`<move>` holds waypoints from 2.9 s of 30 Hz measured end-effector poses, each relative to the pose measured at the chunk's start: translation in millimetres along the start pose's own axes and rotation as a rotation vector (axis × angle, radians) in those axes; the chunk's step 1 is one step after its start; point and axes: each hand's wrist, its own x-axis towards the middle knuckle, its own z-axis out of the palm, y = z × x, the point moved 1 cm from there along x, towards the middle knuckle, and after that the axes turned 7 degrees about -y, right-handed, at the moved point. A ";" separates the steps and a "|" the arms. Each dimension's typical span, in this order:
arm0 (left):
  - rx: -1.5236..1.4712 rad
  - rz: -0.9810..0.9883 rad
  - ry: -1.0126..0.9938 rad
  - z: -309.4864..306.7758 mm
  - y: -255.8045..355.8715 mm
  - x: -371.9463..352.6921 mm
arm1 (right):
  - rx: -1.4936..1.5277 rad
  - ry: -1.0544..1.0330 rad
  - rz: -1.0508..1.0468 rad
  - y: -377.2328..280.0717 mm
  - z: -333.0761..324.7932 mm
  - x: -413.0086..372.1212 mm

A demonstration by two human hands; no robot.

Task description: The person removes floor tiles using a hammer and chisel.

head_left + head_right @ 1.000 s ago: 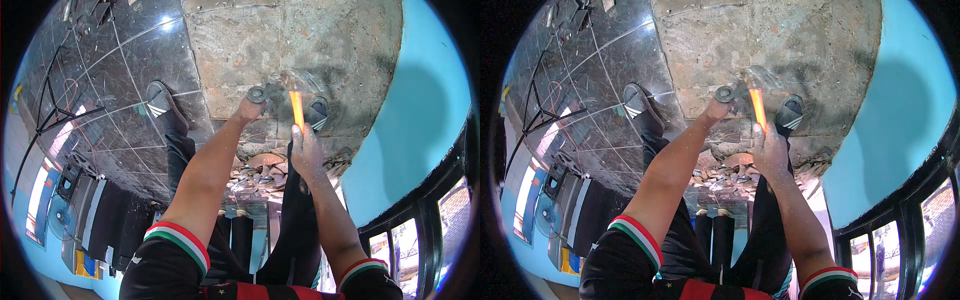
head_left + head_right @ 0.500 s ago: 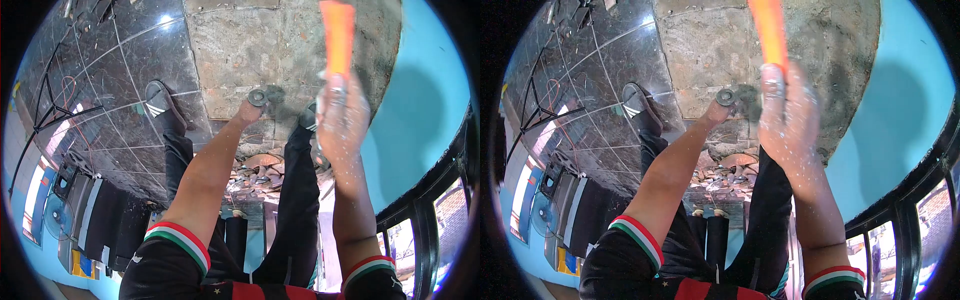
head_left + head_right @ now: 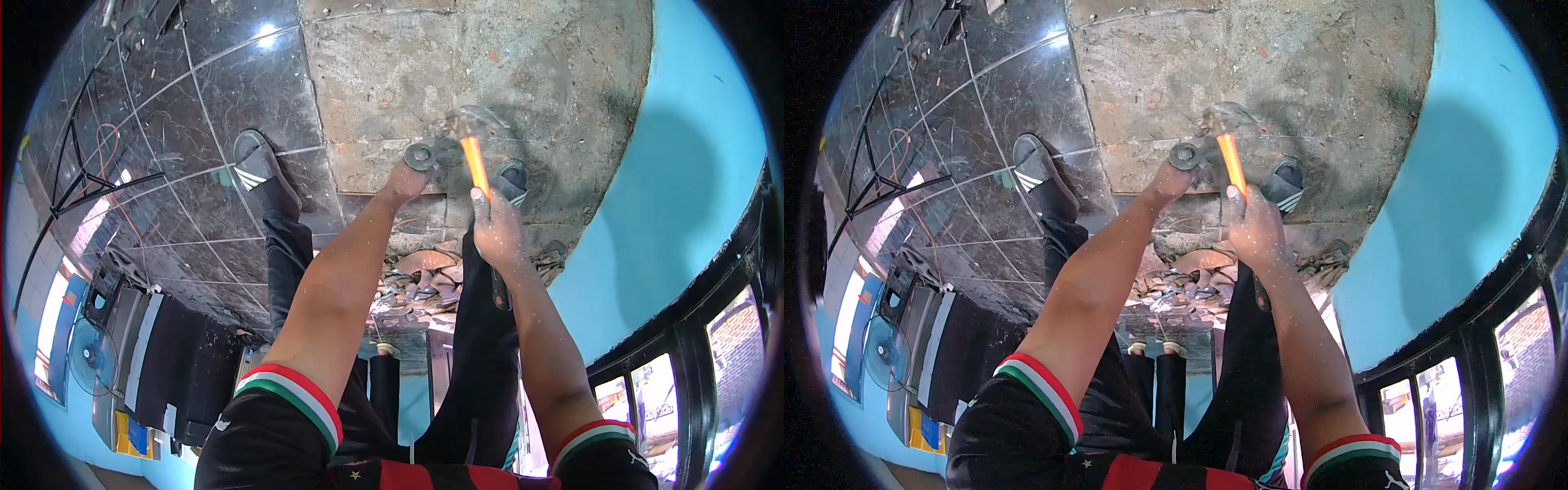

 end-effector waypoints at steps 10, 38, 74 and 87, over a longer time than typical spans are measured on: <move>0.283 0.046 0.004 37.7 21.7 22.8 | 0.011 0.114 0.082 46.5 -7.3 -12.4; 0.142 -0.159 -0.051 34.6 39.0 13.6 | 0.542 0.451 -0.383 -25.0 -57.2 -9.8; 0.137 -0.148 -0.066 23.4 32.6 21.7 | 0.143 0.364 -0.217 -32.1 -63.5 -10.4; 0.099 -0.152 -0.116 37.8 26.7 21.6 | 0.077 0.132 0.032 17.9 -34.2 -1.4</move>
